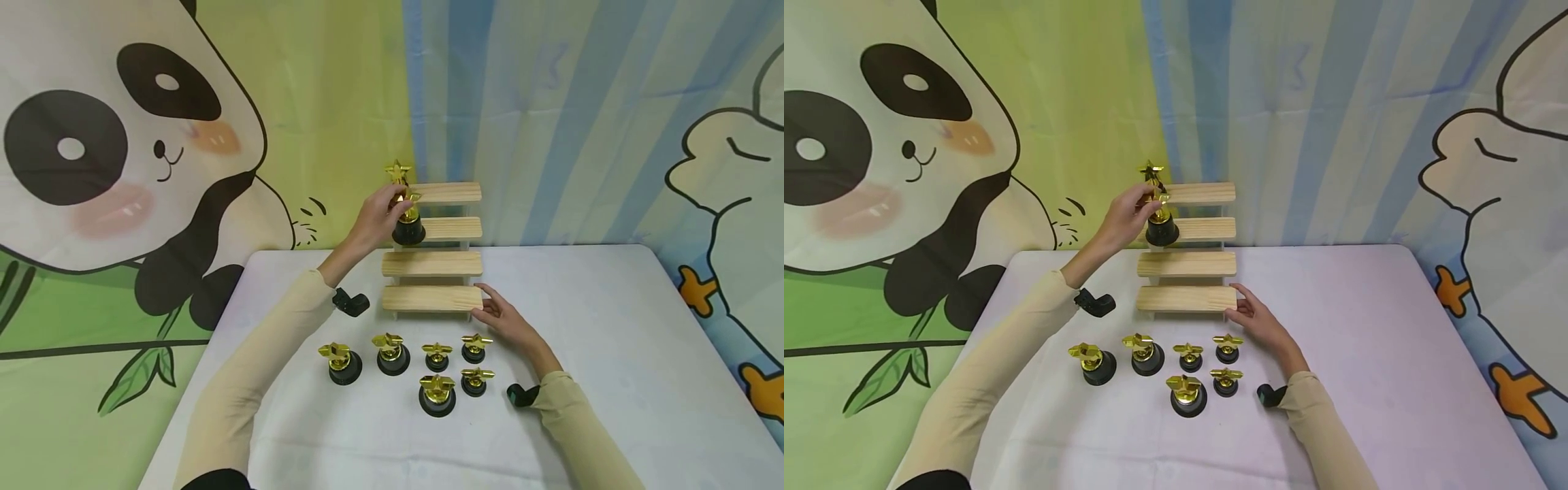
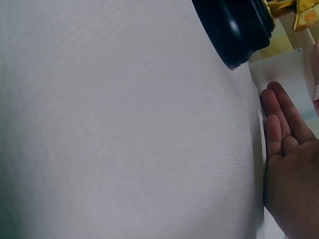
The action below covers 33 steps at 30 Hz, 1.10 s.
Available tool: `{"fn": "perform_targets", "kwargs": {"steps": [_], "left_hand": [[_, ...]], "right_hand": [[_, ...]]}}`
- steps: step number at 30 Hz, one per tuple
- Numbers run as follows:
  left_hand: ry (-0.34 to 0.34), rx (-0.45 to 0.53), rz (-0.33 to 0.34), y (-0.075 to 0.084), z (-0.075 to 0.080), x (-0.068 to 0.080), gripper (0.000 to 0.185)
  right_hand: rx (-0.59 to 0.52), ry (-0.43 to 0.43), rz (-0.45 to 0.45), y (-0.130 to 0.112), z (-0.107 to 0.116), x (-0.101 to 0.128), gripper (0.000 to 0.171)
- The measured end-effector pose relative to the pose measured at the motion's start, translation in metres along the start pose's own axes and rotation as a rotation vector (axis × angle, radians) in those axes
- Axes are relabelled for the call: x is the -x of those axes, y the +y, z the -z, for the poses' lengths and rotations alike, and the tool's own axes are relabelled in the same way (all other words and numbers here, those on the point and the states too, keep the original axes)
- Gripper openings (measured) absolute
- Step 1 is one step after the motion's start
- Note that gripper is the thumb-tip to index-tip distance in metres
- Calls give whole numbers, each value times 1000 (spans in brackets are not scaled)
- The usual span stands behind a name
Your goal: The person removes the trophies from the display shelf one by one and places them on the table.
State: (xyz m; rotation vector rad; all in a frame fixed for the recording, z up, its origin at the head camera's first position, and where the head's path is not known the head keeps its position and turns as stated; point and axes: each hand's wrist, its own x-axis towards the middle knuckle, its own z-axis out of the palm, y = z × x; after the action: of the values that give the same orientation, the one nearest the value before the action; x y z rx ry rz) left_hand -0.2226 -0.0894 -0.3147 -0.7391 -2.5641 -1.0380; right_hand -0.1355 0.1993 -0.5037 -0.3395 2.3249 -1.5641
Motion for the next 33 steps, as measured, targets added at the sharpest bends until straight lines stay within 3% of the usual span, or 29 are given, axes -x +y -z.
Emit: {"fn": "perform_targets", "kwargs": {"steps": [4, 12, 18, 33], "left_hand": [[-9, 30, 24, -4, 2, 5, 32], [-12, 55, 9, -13, 5, 20, 29], [-29, 93, 10, -8, 12, 39, 29], [10, 103, -21, 13, 23, 101, 29]], "right_hand": [[-9, 3, -3, 0, -1, 0, 71], [-16, 2, 0, 0, -1, 1, 71], [2, 3, -1, 1, 0, -1, 71], [-4, -2, 6, 3, 2, -1, 71]]}}
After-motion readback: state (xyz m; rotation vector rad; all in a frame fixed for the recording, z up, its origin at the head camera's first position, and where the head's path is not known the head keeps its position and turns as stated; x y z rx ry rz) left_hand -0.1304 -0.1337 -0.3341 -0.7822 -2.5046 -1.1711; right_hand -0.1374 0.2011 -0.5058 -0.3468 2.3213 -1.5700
